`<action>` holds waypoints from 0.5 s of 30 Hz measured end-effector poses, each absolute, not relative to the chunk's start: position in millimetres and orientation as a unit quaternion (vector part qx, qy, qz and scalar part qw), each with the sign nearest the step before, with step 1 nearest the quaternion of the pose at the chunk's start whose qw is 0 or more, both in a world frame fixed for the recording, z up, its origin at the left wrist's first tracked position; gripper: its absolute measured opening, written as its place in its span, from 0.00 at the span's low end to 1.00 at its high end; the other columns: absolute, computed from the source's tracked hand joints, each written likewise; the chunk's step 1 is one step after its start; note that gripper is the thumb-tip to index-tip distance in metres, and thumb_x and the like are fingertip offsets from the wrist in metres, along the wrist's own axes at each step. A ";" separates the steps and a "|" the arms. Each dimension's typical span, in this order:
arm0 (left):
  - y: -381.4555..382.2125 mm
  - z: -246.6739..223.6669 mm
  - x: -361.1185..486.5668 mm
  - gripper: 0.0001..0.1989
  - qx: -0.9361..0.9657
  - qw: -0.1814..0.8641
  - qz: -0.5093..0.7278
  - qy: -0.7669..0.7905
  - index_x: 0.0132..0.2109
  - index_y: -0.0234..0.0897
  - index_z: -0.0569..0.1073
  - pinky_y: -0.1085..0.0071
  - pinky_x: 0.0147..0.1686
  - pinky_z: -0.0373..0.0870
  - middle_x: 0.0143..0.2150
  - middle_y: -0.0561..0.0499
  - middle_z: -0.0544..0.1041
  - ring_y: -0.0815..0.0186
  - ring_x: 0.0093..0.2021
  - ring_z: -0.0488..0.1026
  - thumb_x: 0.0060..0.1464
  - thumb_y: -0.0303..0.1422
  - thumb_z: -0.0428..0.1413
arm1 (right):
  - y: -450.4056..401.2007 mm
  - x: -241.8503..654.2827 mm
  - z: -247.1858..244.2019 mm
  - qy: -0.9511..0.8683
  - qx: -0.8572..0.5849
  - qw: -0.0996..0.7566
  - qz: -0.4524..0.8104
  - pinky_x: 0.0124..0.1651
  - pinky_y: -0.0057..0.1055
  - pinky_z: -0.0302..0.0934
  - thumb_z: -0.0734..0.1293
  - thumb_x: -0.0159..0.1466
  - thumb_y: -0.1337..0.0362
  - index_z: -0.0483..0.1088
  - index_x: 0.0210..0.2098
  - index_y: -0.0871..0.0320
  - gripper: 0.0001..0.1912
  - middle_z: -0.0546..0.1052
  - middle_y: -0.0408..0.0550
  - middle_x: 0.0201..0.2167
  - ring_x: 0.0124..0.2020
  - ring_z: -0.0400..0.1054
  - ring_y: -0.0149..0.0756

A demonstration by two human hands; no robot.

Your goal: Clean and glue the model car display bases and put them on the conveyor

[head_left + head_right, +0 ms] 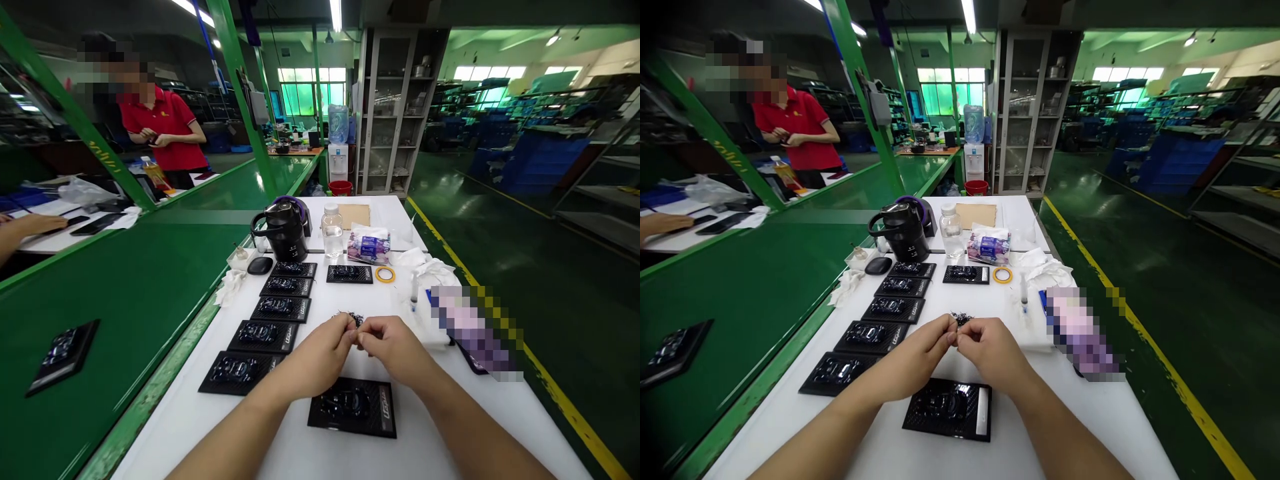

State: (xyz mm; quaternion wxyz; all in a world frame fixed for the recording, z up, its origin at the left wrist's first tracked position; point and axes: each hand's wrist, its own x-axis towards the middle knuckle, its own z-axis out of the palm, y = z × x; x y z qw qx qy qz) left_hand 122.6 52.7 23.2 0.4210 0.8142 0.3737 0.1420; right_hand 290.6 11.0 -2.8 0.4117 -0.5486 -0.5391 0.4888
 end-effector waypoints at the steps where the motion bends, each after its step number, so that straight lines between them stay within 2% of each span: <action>1: 54.6 24.6 122.8 0.15 0.804 0.445 0.140 0.369 0.36 0.39 0.64 0.70 0.32 0.63 0.33 0.54 0.70 0.67 0.32 0.65 0.67 0.41 0.40 | 11.9 294.1 -1.5 -0.533 -0.538 0.404 0.513 0.33 0.30 0.59 0.65 0.61 0.59 0.72 0.26 0.59 0.12 0.73 0.44 0.26 0.27 0.63 0.32; 3: 59.0 29.5 122.0 0.15 0.781 0.473 0.163 0.373 0.36 0.38 0.65 0.72 0.30 0.63 0.31 0.54 0.69 0.68 0.30 0.64 0.66 0.42 0.43 | 9.0 301.4 5.2 -0.535 -0.517 0.383 0.548 0.36 0.32 0.63 0.64 0.63 0.54 0.74 0.32 0.60 0.15 0.77 0.48 0.31 0.29 0.67 0.34; 5: 62.1 39.1 115.8 0.14 0.761 0.454 0.222 0.407 0.35 0.37 0.68 0.73 0.29 0.63 0.28 0.55 0.68 0.68 0.28 0.63 0.63 0.43 0.48 | -2.2 304.9 16.3 -0.576 -0.518 0.331 0.538 0.43 0.36 0.66 0.66 0.62 0.52 0.76 0.43 0.59 0.19 0.78 0.51 0.41 0.37 0.71 0.39; 6: 62.1 45.6 109.3 0.14 0.753 0.425 0.257 0.432 0.35 0.37 0.69 0.74 0.28 0.62 0.27 0.55 0.68 0.68 0.28 0.64 0.62 0.43 0.50 | -10.6 303.7 22.2 -0.612 -0.532 0.291 0.508 0.49 0.39 0.65 0.68 0.60 0.52 0.75 0.50 0.57 0.23 0.77 0.53 0.47 0.43 0.71 0.42; 8: 57.7 59.0 88.4 0.14 0.749 0.335 0.317 0.476 0.34 0.38 0.73 0.74 0.26 0.62 0.25 0.55 0.70 0.68 0.26 0.65 0.60 0.44 0.53 | -29.9 294.8 30.1 -0.684 -0.573 0.185 0.412 0.59 0.46 0.59 0.74 0.53 0.55 0.67 0.61 0.54 0.37 0.71 0.55 0.57 0.55 0.65 0.51; 10: 46.9 66.5 58.7 0.13 0.762 0.237 0.352 0.490 0.33 0.40 0.75 0.75 0.27 0.64 0.27 0.55 0.74 0.68 0.27 0.68 0.58 0.44 0.56 | -47.0 280.7 29.5 -0.719 -0.600 0.076 0.342 0.61 0.51 0.56 0.76 0.50 0.62 0.60 0.67 0.55 0.47 0.69 0.59 0.60 0.58 0.61 0.57; 12: 31.5 60.7 26.0 0.11 0.777 0.177 0.371 0.478 0.31 0.42 0.76 0.76 0.28 0.67 0.30 0.54 0.78 0.67 0.28 0.72 0.57 0.42 0.58 | -57.9 268.5 21.6 -0.732 -0.606 0.013 0.311 0.61 0.51 0.57 0.72 0.52 0.67 0.56 0.69 0.59 0.47 0.69 0.61 0.59 0.58 0.61 0.58; 15: 5.8 26.2 -14.4 0.11 0.776 0.178 0.373 0.477 0.30 0.43 0.77 0.78 0.26 0.70 0.30 0.54 0.79 0.67 0.26 0.73 0.55 0.43 0.59 | -61.9 264.0 10.0 -0.742 -0.604 0.012 0.289 0.62 0.48 0.57 0.67 0.53 0.70 0.56 0.69 0.63 0.44 0.69 0.61 0.59 0.58 0.62 0.56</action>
